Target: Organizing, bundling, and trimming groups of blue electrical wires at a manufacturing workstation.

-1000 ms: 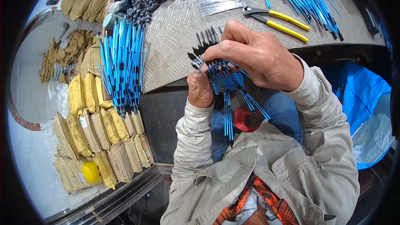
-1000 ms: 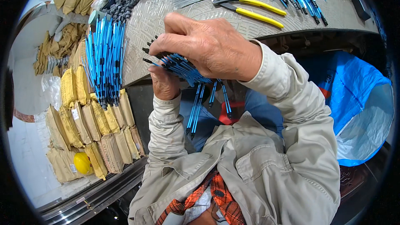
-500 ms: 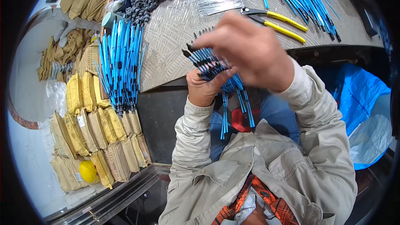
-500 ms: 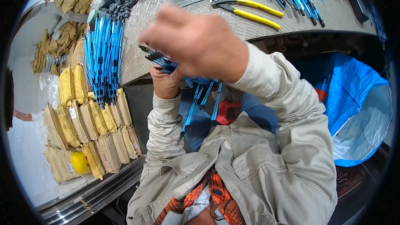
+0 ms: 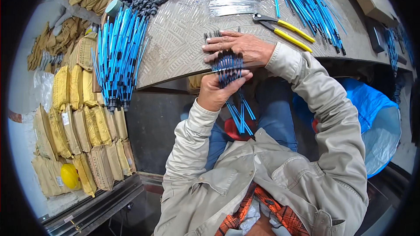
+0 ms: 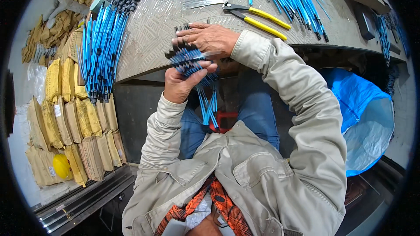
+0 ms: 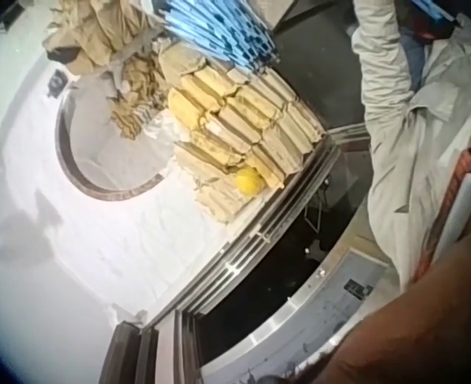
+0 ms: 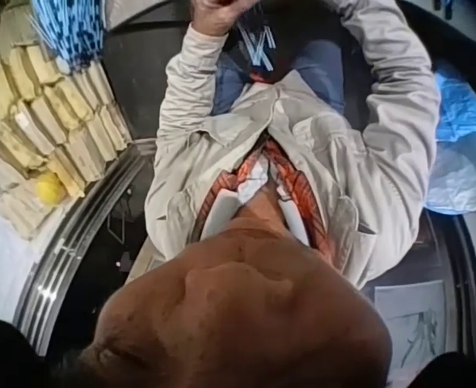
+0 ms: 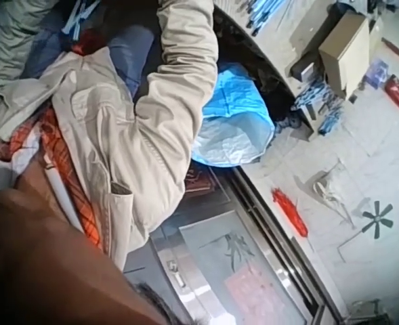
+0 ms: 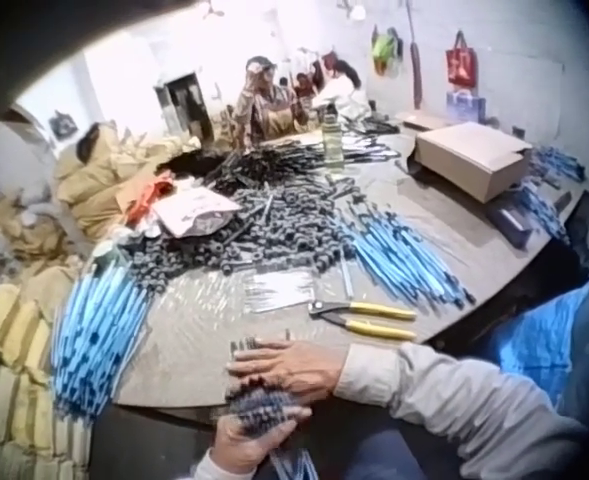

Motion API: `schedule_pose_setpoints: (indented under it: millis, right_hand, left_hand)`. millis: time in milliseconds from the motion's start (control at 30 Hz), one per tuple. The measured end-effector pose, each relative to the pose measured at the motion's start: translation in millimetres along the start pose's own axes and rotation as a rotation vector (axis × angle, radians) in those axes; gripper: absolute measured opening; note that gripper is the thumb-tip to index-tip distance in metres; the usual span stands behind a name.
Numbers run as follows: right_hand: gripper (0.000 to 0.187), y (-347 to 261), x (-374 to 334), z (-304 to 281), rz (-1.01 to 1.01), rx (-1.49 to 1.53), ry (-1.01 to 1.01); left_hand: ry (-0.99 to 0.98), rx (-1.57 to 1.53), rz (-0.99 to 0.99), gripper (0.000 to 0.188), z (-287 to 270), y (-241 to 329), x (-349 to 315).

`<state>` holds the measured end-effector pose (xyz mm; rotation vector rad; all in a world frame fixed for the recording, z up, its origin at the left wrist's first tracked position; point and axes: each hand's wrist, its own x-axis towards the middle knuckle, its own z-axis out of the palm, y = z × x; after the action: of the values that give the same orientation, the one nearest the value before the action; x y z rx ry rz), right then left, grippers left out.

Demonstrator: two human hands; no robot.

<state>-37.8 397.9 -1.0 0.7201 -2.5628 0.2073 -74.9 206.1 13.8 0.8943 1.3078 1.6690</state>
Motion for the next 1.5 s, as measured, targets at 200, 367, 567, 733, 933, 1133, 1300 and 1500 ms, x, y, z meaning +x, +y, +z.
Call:
schedule_pose_setpoints:
  millis: [200, 367, 567, 733, 933, 1133, 1300, 1500]
  right_hand:
    - [0.025, 53, 13, -30, 0.647, 0.443, 0.186]
    - [0.009, 105, 15, -45, 0.664, -0.249, -0.174]
    - [0.005, 114, 11, -50, 0.642, -0.153, -0.122]
    - [0.010, 77, 5, -64, 0.621, 0.237, 0.267]
    - [0.019, -43, 8, -110, 0.681, 0.582, 0.362]
    - [0.016, -62, 8, -111, 0.559, -0.098, 0.311]
    - [0.016, -65, 7, -110, 0.616, -0.126, 0.331]
    - [0.022, -62, 6, -106, 0.604, -0.100, 0.360]
  left_hand:
    - [-0.130, 0.108, 0.202, 0.022, -11, 8, 6]
    - [-0.143, 0.048, 0.108, 0.023, -18, 16, 16]
    - [-0.129, 0.019, 0.076, 0.022, -22, 16, 17]
    - [-0.127, 0.022, 0.080, 0.023, -23, 13, 21]
    - [-0.075, -0.007, 0.046, 0.023, -19, 15, 19]
    - [-0.047, -0.063, 0.049, 0.017, -14, 17, 19]
    - [-0.053, -0.007, 0.046, 0.017, -13, 17, 20]
    - [-0.058, 0.034, 0.063, 0.017, -14, 20, 19]
